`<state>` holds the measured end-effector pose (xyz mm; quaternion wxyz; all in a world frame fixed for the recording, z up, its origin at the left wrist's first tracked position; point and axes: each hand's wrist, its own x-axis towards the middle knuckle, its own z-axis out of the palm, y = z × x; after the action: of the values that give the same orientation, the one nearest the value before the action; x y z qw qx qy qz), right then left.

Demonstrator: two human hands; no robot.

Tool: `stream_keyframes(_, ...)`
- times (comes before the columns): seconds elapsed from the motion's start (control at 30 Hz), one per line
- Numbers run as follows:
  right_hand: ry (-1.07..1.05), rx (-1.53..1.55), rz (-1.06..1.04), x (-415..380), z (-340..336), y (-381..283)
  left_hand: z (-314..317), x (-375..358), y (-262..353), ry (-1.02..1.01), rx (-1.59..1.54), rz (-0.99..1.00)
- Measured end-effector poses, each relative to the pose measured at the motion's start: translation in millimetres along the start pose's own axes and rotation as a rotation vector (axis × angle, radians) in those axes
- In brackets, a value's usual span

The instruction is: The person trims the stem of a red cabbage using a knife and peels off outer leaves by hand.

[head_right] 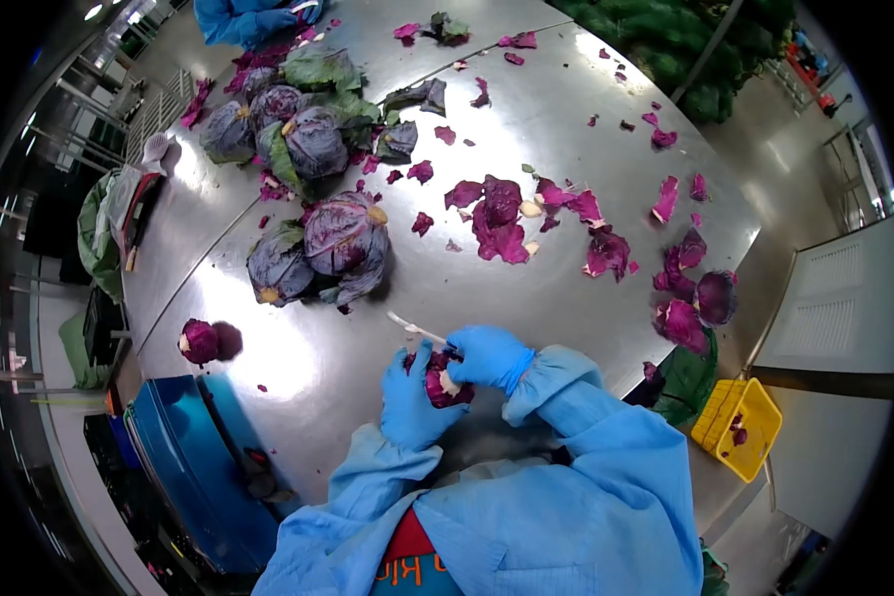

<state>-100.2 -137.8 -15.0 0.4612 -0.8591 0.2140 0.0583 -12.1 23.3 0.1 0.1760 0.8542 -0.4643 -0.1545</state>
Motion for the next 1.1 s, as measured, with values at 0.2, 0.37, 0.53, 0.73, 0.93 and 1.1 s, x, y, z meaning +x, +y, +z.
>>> stream_keyframes(0.2, -0.016, -0.192, 0.039, -7.0, 11.4, -40.8, 2.7, 5.0, 0.3, -0.032, 0.081, -0.081)
stream_keyframes(0.37, 0.164, -0.165, 0.022, -4.3, 28.1, -20.1, 2.9, 5.5, 9.4, 0.0, 0.128, -0.084)
stream_keyframes(0.53, 0.289, -0.033, 0.287, -3.1, 20.1, 57.8, -3.2, -15.3, -14.8, 0.183, -0.129, 0.033)
stream_keyframes(0.73, 0.735, -0.43, 0.376, -41.1, -15.1, 93.9, -4.9, -32.8, -71.8, 0.24, -0.548, 0.006)
stream_keyframes(0.93, 0.155, 0.256, -0.04, -30.4, -7.3, 26.3, -18.5, -23.6, -62.0, 0.046, -0.429, 0.074)
stream_keyframes(1.1, -0.158, 0.245, -0.367, -3.2, 35.9, -1.1, -14.7, -27.3, -75.6, -0.117, -0.271, 0.166)
